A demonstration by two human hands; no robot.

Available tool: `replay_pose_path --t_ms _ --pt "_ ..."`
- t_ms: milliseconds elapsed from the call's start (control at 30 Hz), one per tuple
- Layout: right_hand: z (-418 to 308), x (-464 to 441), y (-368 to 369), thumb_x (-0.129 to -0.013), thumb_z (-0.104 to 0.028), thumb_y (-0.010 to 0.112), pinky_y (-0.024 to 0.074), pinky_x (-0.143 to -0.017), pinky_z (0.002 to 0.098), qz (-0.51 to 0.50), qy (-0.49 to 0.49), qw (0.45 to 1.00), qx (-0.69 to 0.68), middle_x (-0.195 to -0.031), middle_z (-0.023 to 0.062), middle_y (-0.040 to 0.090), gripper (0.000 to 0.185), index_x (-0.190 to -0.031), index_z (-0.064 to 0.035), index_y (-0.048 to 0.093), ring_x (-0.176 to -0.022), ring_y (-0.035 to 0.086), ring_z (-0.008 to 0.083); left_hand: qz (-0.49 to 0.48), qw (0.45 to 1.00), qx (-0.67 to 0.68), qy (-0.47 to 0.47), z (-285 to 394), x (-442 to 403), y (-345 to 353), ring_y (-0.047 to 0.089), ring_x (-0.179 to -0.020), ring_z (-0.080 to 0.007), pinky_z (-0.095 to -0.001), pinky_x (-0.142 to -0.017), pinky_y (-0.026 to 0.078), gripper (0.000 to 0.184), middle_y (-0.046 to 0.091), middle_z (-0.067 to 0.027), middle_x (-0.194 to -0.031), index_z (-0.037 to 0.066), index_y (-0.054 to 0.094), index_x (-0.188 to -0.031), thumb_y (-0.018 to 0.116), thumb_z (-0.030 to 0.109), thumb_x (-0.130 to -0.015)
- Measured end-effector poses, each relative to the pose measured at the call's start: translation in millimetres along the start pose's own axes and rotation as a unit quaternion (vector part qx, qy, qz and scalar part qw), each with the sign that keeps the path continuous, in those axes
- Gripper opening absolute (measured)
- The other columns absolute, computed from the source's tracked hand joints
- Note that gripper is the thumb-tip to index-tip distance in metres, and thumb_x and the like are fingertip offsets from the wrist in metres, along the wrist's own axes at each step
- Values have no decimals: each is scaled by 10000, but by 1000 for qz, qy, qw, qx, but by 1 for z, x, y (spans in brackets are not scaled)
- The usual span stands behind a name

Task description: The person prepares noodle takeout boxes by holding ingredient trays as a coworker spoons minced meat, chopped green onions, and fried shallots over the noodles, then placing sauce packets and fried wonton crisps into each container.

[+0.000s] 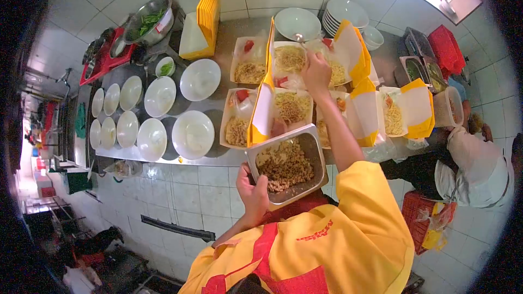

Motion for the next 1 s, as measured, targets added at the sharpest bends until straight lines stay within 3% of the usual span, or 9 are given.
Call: replay_pose_path --t_ms 100,200,367,433,533,767,867,933,1000 --pt "49 -5 61 -755 -136 546 479 -640 438 -219 187 958 3 -859 201 649 216 -913 -50 665 -724 621 336 -42 999 -12 -18 -6 -2 -4 474 -793 -64 -216 -767 397 229 534 -1 -891 34 509 -955 481 -43 -741" --pt "94 -34 50 -739 -195 573 479 -585 377 -68 274 958 -42 -698 169 637 211 -828 -45 693 -635 623 266 -81 996 -2 -26 -8 3 1 489 -892 -81 -224 -818 397 301 535 -42 -1021 -9 513 -1036 477 -53 -740" --pt "-37 -1 -174 -761 -150 562 455 -516 352 -307 23 951 -10 -590 109 608 169 -767 -31 682 -555 605 224 -105 984 -120 -78 5 -6 40 518 -980 -104 -234 -865 402 390 544 -91 -1136 -40 501 -1128 471 -61 -740" --pt "-70 58 -219 -770 -124 561 470 -542 372 -287 -48 947 132 -668 114 626 148 -833 -44 668 -616 617 261 -59 996 10 63 19 -16 64 521 -811 -93 -240 -770 427 266 566 -27 -912 9 536 -1012 510 -22 -749" --pt "-80 102 -204 -766 -83 555 493 -524 387 -156 -61 936 309 -680 101 599 49 -799 -72 590 -649 649 258 -89 989 -24 112 -7 -43 84 531 -818 -102 -244 -771 429 258 574 -37 -919 8 542 -1002 508 -28 -748" --pt "-29 150 -149 -743 -81 558 517 -589 383 -236 -15 925 297 -694 121 601 56 -783 -64 593 -680 650 287 -113 981 -23 154 -4 -55 108 532 -833 -102 -242 -757 430 203 583 -44 -932 11 527 -936 495 -52 -745" --pt "-38 126 -152 -718 -88 560 509 -621 386 -218 -97 966 102 -668 147 609 120 -778 -17 636 -691 644 321 -164 941 -97 281 -14 -54 117 534 -830 -105 -243 -756 431 222 583 -43 -936 12 532 -953 497 -54 -744" --pt "-15 120 -131 -687 -90 557 496 -651 394 -409 56 905 -108 -632 188 599 201 -812 23 666 -695 639 329 -172 971 -30 166 -27 -61 114 540 -835 -112 -248 -762 435 258 584 -45 -949 9 540 -987 495 -60 -743" --pt "0 115 -131 -746 -101 567 441 -535 335 -393 46 888 -234 -528 100 541 188 -848 9 679 -558 564 204 -132 976 -13 170 -21 -64 113 537 -827 -112 -247 -765 434 247 581 -45 -943 10 537 -983 494 -54 -748"
Point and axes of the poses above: each hand's wrist, its own x-axis away from the middle knuckle, its own y-axis out of the palm, z = x × y, the point moved 7 cm from there along -x, towards the middle knuckle
